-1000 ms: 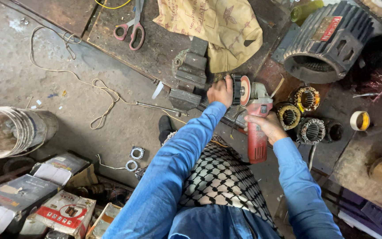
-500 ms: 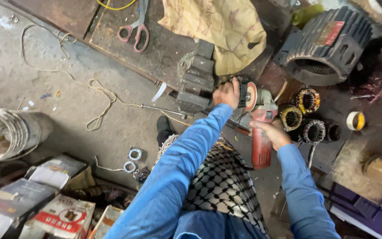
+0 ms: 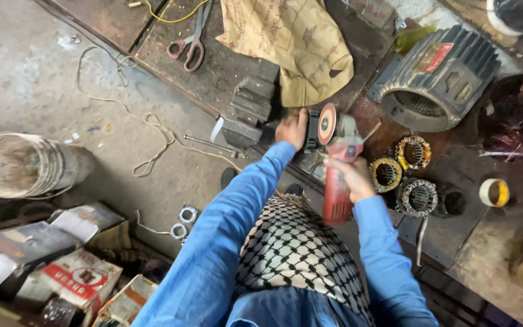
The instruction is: The person uses a handheld angle grinder to grind the edges of cylindrical metal parts clamped in a bench vise. They handle several parts one by one, rotating them to grind different sides while sparks fly from the contact point.
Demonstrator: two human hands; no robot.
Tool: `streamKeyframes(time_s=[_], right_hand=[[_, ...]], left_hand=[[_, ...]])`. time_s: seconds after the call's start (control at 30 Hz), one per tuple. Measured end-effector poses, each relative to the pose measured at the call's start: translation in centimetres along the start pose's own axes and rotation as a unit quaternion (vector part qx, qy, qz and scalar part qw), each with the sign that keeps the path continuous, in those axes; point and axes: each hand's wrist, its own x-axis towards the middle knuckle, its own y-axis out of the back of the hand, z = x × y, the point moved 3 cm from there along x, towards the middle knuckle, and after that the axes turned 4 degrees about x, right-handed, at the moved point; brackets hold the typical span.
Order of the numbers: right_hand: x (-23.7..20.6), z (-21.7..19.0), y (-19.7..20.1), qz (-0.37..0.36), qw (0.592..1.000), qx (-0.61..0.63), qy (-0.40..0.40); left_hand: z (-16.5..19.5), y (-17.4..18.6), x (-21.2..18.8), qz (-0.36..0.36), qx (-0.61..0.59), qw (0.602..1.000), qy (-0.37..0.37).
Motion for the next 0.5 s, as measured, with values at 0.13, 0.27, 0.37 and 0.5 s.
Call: streamKeyframes(time_s=[0.13, 0.27, 0.37, 0.5], right_hand=[[-0.5, -1.3, 1.7, -0.034, 0.999, 0.038, 0.012], [-2.2, -1.1, 3.4, -0.024, 0.998, 0.046, 0.025], [-3.4, -0.2, 3.7, -0.007, 0.997, 0.071, 0.009], [-4.6, 0.3, 3.8, 0.042, 0.996, 0.074, 0.002]], left_hand=[[-1.1, -0.5, -1.4, -0.120, -0.214, 0.935, 0.256], [-0.8, 0.6, -5.5, -0.096, -0.464, 0.868, 0.151], [0.1, 1.7, -7.3, 0.047, -0.144, 0.979, -0.137], [-0.6, -0.4, -5.2, -0.130, -0.313, 0.940, 0.023]])
